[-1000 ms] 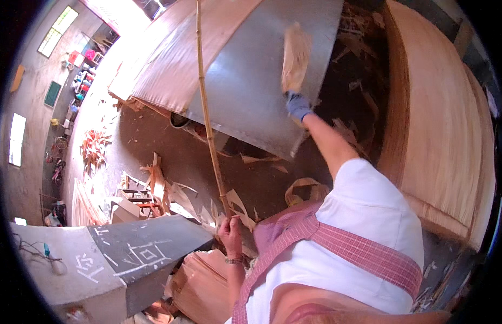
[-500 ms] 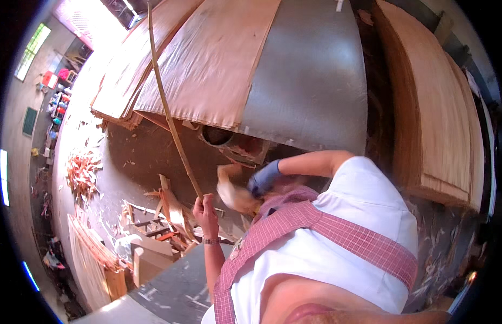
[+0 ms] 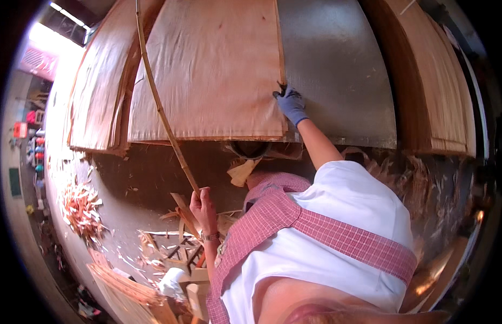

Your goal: The person tapes thin sheets of wood together by applying strips of tape along the seams of large wood panels.

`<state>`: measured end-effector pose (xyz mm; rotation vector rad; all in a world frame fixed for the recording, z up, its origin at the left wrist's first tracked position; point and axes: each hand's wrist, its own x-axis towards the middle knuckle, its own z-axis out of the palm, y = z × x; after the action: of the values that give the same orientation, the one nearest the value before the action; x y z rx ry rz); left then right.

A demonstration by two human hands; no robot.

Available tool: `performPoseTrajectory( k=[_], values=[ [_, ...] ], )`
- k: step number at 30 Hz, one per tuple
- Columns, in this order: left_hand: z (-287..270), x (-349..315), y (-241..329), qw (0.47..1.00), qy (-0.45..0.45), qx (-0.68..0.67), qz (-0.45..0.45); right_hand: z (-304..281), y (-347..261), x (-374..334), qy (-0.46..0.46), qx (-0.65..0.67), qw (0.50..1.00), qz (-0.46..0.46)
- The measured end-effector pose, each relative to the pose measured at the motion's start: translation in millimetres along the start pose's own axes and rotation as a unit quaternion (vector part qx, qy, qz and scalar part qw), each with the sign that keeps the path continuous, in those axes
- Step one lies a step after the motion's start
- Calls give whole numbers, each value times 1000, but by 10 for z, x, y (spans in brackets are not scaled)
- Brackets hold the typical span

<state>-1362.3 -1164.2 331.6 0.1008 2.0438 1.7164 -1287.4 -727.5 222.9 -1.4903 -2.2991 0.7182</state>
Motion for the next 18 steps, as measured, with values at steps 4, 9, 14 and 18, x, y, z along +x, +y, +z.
performPoseTrajectory(
  k=[4, 9, 14, 18],
  values=[
    [-342, 645, 284, 997, -57, -3, -49, 151, -32, 15, 1, 9, 1000, -16],
    [-309, 1541, 494, 987, -144, -11, -66, 191, -341, -151, 139, 1, 990, -6],
    [-414, 2302, 552, 974, -205, -25, -94, 171, -728, -96, 61, -16, 993, 98],
    [-582, 2903, 619, 961, -254, -40, -99, 217, -1102, -97, 110, 7, 988, 108]
  ],
)
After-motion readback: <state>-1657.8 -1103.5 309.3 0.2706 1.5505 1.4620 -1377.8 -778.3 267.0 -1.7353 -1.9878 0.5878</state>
